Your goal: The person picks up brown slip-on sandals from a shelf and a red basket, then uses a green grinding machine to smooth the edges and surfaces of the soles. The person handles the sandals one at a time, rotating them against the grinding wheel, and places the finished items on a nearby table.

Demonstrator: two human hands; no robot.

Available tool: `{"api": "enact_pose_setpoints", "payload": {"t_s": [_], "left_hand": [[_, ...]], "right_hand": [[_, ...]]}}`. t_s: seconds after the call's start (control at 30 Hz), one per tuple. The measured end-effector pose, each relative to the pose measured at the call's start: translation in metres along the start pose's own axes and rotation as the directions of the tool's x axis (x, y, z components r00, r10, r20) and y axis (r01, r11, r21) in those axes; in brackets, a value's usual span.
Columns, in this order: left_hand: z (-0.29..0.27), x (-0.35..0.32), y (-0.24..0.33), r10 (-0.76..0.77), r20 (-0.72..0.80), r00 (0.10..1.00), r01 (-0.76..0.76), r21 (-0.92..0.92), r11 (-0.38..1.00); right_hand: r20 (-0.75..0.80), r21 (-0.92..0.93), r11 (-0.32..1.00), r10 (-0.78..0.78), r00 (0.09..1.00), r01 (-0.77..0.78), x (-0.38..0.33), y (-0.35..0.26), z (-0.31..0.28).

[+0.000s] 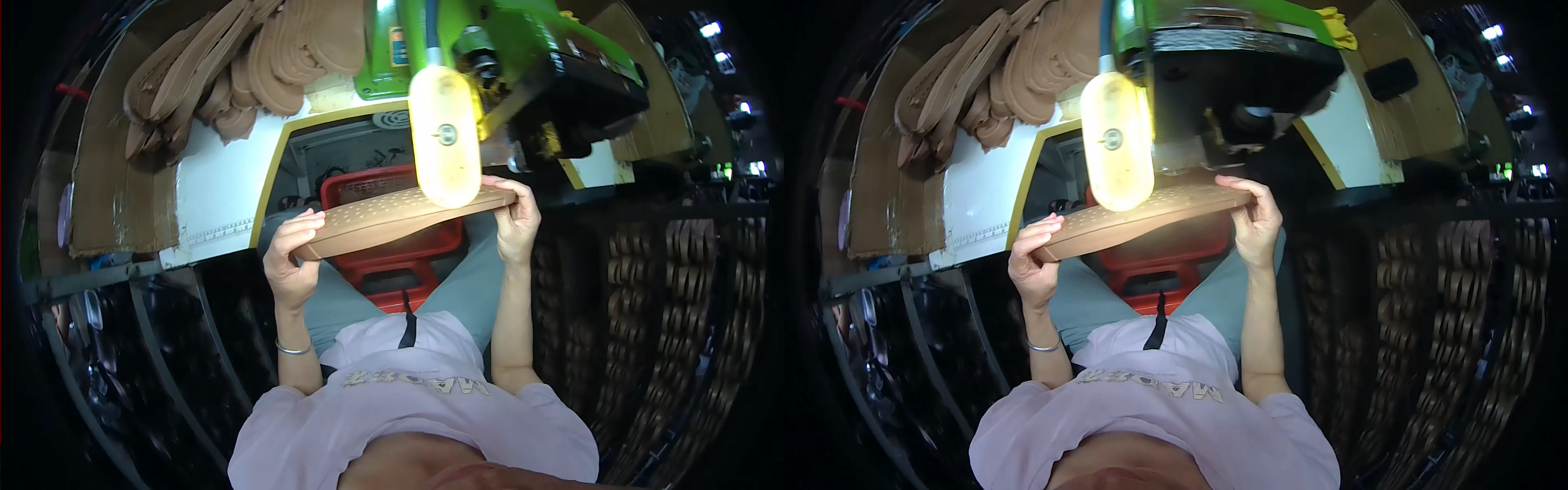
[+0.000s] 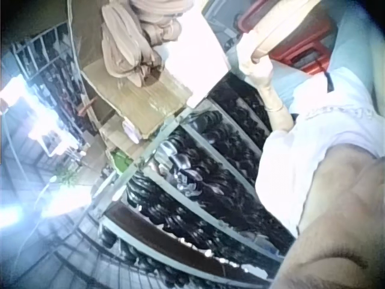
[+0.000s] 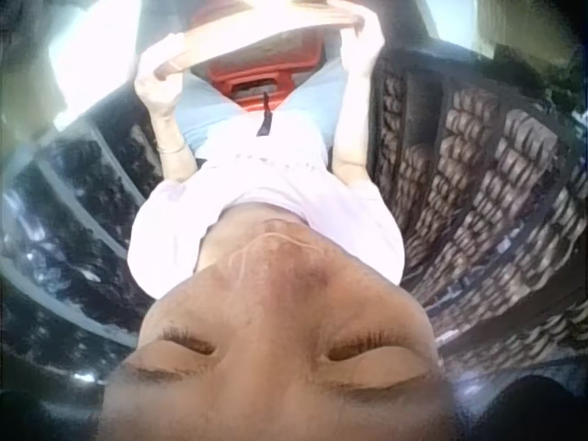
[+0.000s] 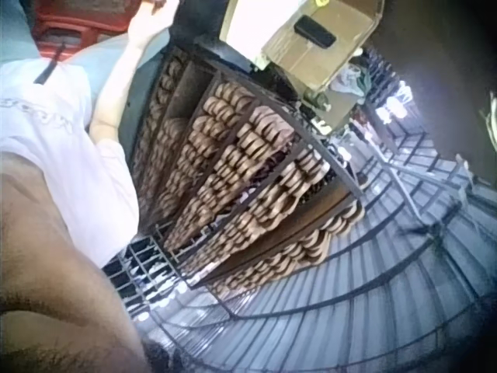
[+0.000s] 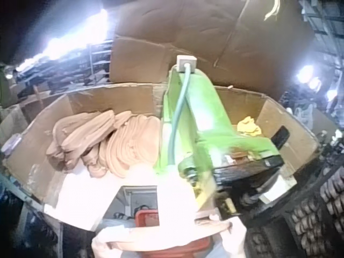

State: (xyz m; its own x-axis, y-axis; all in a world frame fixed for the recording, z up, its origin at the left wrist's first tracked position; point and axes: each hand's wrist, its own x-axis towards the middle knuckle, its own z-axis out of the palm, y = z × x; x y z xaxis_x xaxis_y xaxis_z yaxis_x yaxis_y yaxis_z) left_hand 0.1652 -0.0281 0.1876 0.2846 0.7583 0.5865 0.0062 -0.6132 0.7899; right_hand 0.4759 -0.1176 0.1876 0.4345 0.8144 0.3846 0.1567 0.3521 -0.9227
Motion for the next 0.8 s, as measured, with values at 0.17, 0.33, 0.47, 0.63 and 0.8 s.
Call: {"api": "enact_pose_setpoints", "payload": {"t_s": [0.17,0.33,0.47,0.63,0.8], "left_hand": [[0.01,0.016,0.016,-0.133,0.036,0.99,0.135,-0.042,0.99],[0.027,0.041,0.035,-0.212,0.012,0.977,0.211,0.017,0.977],[0.02,0.046,0.031,-0.384,0.005,0.923,0.381,-0.13,0.915],[-0.014,0.024,0.013,-0.548,-0.01,0.836,0.511,-0.347,0.786],[-0.05,-0.024,-0.002,-0.631,-0.073,0.772,0.542,-0.444,0.714]], "right_hand": [[-0.095,0.042,0.992,0.123,0.988,-0.119,0.0,0.0,-0.016],[-0.176,0.14,0.97,0.22,0.959,-0.197,0.014,-0.009,-0.03],[-0.152,0.2,0.941,0.303,0.941,-0.271,0.014,-0.014,-0.028],[-0.064,0.253,0.936,0.269,0.961,-0.245,0.009,-0.008,0.001],[0.061,0.179,0.952,0.24,0.969,-0.247,0.008,-0.027,0.043]]}}
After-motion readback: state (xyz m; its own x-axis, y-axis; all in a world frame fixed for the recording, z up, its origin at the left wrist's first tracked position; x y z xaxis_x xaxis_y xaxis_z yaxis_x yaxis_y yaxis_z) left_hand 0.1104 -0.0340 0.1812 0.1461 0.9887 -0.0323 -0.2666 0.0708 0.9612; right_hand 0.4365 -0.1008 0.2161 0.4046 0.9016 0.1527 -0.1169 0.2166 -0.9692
